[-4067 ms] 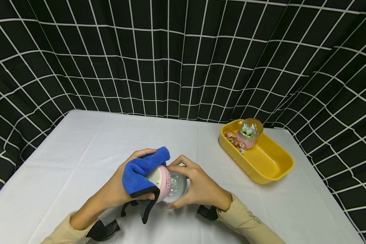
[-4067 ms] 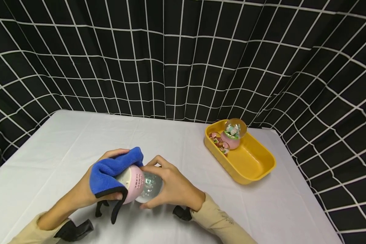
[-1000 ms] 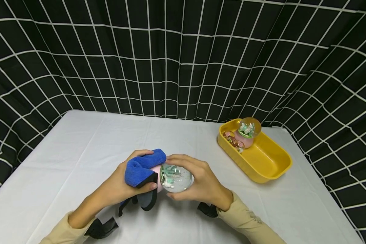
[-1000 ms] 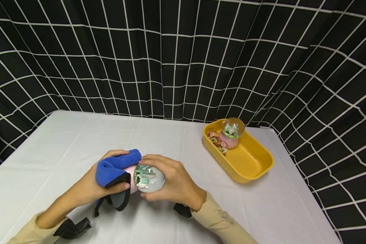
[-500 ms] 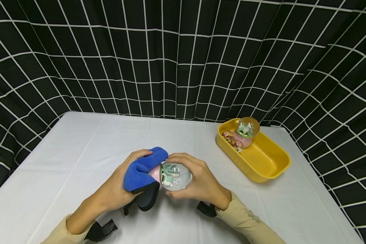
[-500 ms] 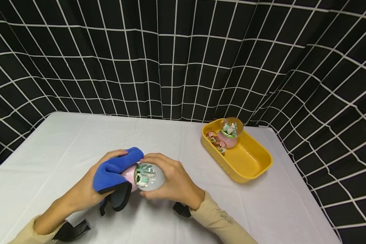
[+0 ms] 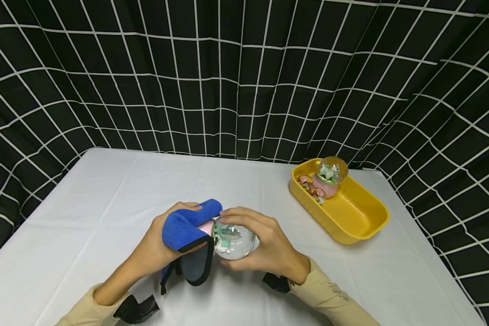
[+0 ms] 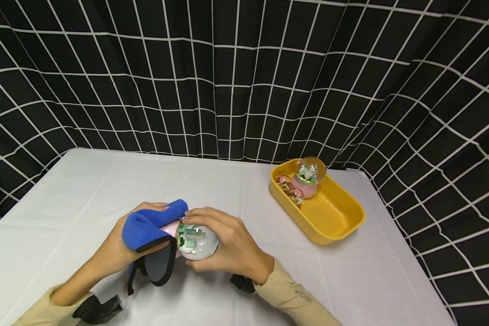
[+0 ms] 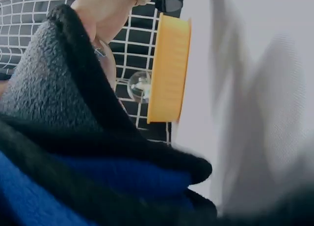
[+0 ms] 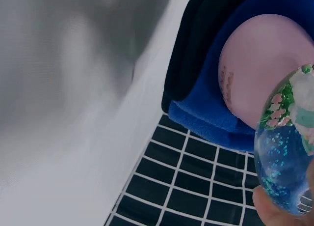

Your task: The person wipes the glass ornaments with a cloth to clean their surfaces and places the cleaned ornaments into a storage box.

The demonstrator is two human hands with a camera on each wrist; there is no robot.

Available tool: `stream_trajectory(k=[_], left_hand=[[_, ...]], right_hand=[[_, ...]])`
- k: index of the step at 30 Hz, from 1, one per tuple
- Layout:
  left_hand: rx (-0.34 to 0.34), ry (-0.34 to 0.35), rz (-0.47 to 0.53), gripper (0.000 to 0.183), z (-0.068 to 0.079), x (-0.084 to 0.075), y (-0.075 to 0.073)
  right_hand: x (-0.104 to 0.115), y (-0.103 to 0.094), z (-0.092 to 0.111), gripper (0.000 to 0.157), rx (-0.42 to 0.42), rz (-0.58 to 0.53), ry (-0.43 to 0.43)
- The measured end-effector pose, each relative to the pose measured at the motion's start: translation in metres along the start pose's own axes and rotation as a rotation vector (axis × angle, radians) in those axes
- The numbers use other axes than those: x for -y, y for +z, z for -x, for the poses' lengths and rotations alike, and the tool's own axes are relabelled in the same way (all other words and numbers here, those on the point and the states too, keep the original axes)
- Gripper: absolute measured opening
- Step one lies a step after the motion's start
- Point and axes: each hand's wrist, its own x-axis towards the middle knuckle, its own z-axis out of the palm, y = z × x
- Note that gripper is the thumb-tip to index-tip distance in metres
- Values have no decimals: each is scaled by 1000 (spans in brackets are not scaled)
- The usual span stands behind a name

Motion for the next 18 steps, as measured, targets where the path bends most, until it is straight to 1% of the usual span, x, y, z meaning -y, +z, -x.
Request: stream_trajectory(k=[2, 4, 6, 8, 12, 13, 14, 15, 16, 18], left_hand=[[-46, 18, 28, 48, 0, 0, -1], [-78, 22, 58, 41, -1, 0, -2], [-81, 4, 92, 39, -1, 1, -4], [-32, -20, 140, 42, -2, 1, -7], [172, -52, 335, 58, -4, 2, -12], [216, -54, 381, 63, -5, 2, -12], [243, -50, 403, 66, -5, 2, -12], [267, -42, 428, 68, -6, 2, -12], [264, -22, 422, 69, -6, 2, -11], [226, 26, 375, 69, -7, 1, -10]], right_hand=[[1, 0, 0, 72, 9, -12, -25], [1, 0, 0, 71, 18, -22, -51], [2, 0, 0, 71, 21, -28, -72], [2, 0, -1, 71, 17, -36, -88], [2, -1, -2, 72, -11, -59, -110], [2, -1, -3, 72, -21, -64, -109], [2, -2, -3, 73, -30, -70, -105], [2, -2, -3, 73, -39, -75, -102], [2, -2, -3, 73, -45, -76, -95], [1, -2, -3, 75, -52, -71, -76]])
